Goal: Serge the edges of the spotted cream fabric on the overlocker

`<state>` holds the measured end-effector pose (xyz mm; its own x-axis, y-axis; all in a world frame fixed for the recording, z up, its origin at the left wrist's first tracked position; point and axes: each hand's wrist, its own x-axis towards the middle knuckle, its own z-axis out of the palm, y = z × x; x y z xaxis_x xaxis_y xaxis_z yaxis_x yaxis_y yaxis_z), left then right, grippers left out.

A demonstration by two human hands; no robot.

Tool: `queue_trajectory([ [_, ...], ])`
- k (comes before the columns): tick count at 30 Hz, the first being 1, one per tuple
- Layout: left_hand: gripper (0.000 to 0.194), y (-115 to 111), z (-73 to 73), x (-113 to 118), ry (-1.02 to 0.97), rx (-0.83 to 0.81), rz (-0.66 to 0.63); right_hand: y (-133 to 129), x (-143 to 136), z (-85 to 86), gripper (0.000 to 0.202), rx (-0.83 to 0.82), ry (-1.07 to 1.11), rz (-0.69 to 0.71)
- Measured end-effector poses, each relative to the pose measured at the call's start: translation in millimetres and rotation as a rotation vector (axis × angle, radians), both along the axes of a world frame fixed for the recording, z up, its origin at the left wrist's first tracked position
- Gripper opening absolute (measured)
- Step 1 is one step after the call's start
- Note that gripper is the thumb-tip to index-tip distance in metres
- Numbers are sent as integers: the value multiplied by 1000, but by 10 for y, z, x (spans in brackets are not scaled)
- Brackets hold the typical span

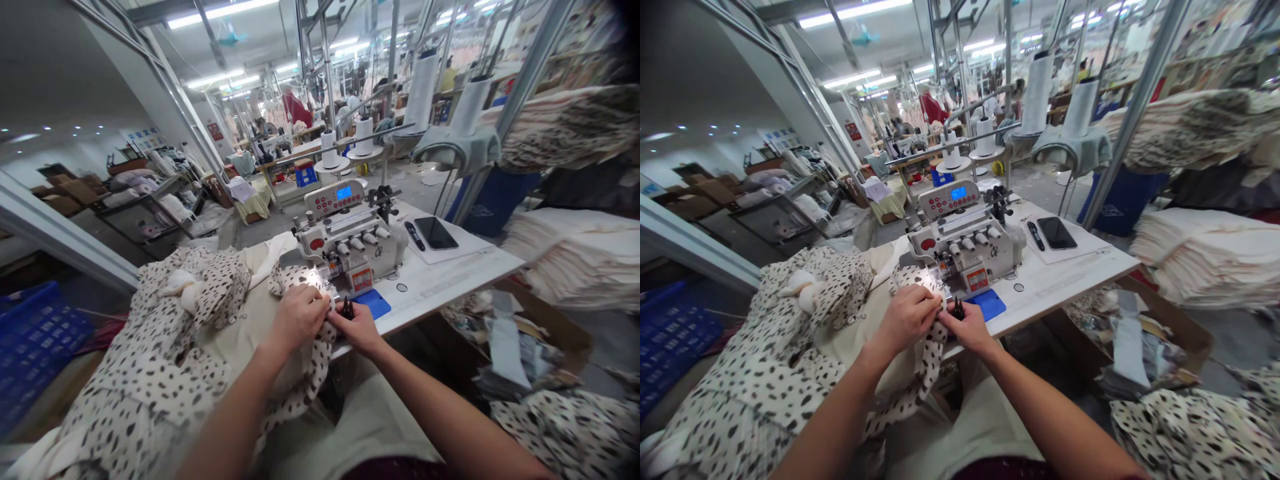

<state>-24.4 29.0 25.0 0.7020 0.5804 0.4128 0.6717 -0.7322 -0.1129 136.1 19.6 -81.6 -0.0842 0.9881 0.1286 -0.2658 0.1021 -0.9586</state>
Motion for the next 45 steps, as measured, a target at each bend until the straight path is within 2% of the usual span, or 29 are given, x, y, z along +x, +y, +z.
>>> queue_trajectory([
  [6,17,21,-12,18,-84,-41,-19,-13,10,-28,34,10,9,-20],
  [10,17,5,-10,40,-118,-50,-5,-24,35,7,33,65,-46,26],
  [14,16,-4,-20,36,-114,-22,39,-28,38,42,31,110,-150,48],
  [19,16,-37,-8,29,-100,-3,121,-22,25,56,30,119,-174,40],
  [22,15,-65,-18,26,-160,15,159,-20,25,61,30,112,-182,38],
  [28,16,-54,-75,-6,-231,-83,-63,-24,30,85,36,112,-175,100],
  [35,15,-16,-44,0,-221,-90,-6,-46,22,94,35,51,-36,110],
  [41,16,-19,-71,45,-255,-56,29,-24,31,-65,40,-39,67,-46],
  [45,15,-11,-97,57,-276,-44,53,-10,30,-133,42,-66,143,-88],
])
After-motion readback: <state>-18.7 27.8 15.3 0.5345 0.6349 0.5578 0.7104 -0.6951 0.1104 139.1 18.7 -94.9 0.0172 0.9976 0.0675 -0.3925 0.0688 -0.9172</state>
